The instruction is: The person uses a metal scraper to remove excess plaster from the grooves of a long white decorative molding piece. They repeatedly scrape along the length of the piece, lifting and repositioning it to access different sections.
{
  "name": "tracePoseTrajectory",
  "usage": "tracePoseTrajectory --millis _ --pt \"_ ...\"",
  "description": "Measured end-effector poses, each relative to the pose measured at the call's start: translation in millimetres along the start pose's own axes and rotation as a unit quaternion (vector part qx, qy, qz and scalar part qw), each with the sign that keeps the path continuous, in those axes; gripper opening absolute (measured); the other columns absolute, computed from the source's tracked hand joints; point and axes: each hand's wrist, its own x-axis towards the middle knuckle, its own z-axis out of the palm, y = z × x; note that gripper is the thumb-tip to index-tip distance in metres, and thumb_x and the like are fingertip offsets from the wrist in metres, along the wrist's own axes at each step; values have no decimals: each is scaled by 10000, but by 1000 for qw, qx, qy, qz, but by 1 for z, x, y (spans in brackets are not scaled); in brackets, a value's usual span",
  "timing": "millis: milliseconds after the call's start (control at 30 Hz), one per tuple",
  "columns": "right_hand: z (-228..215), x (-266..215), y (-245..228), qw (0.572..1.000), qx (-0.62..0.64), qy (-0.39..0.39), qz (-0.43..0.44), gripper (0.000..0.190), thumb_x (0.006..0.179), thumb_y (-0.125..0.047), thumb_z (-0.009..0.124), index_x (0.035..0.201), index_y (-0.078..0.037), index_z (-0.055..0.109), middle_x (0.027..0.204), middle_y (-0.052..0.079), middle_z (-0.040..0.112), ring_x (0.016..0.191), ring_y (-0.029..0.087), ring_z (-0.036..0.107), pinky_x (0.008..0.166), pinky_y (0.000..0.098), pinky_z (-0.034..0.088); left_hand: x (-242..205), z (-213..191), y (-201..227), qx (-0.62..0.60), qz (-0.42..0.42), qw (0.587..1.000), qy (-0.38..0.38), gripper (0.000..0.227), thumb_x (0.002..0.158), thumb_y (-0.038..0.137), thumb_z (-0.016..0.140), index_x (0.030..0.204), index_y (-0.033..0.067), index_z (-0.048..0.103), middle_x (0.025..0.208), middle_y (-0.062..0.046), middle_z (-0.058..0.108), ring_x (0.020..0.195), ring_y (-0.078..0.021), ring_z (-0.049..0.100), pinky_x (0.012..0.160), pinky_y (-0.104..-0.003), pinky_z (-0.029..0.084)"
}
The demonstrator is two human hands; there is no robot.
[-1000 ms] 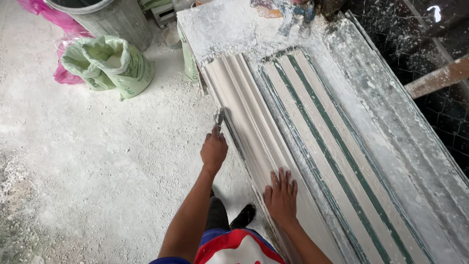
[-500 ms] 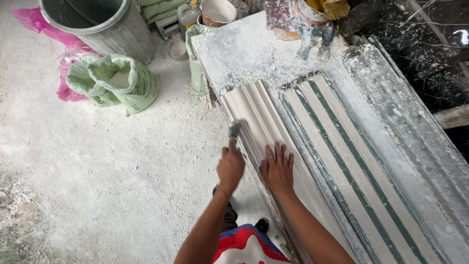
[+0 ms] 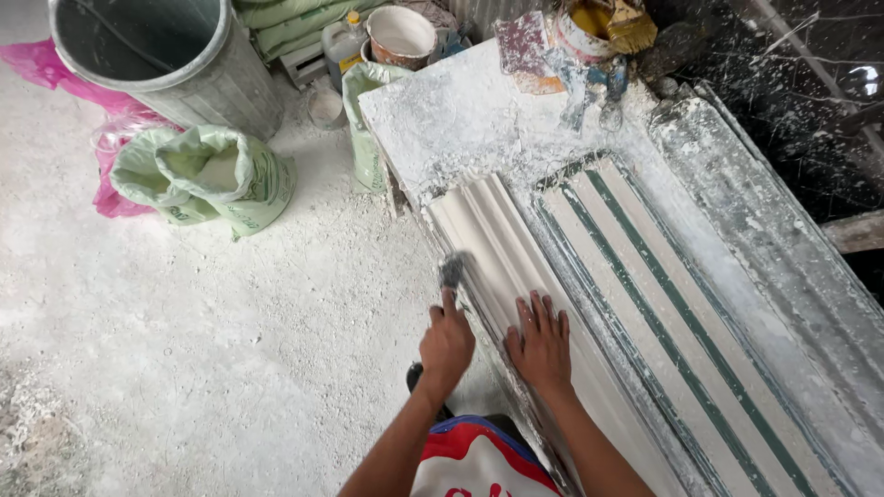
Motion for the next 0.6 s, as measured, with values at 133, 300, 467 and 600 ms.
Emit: tracePoseTrajectory --millis 133,300,467,600 --pt "1 -5 -3 1000 2 6 9 562 963 -344 524 1469 -100 518 1580 190 430 1484 386 365 1213 594 200 33 -21 7 -7 -20 1000 17 552 1082 270 375 1567 24 283 1264 -399 554 666 -418 730 497 -500 600" --pt "-6 0 -3 1000 -2 6 14 556 953 -345 528 1454 -103 531 1573 185 435 1474 386 365 1210 589 207 43 -14 8 -25 -13 999 34 593 1031 262 444 1546 -2 312 1145 -366 590 783 -474 708 609 -561 605" --pt "-3 -3 -5 1000 15 14 17 545 983 -345 514 1466 -93 530 1575 183 453 1491 381 376 1226 586 214 59 0 -3 -28 -36 998 49 599 1015 263 455 1547 11 341 1104 -359 596 847 -500 691 709 -597 581" --pt "-1 -1 1 1000 15 8 22 536 987 -364 518 1460 -112 538 1571 184 451 1484 377 371 1207 590 209 118 -3 -35 -70 146 969 187 484 1050 242 525 1460 -5 449 1088 -312 670 873 -476 692 727 -556 585"
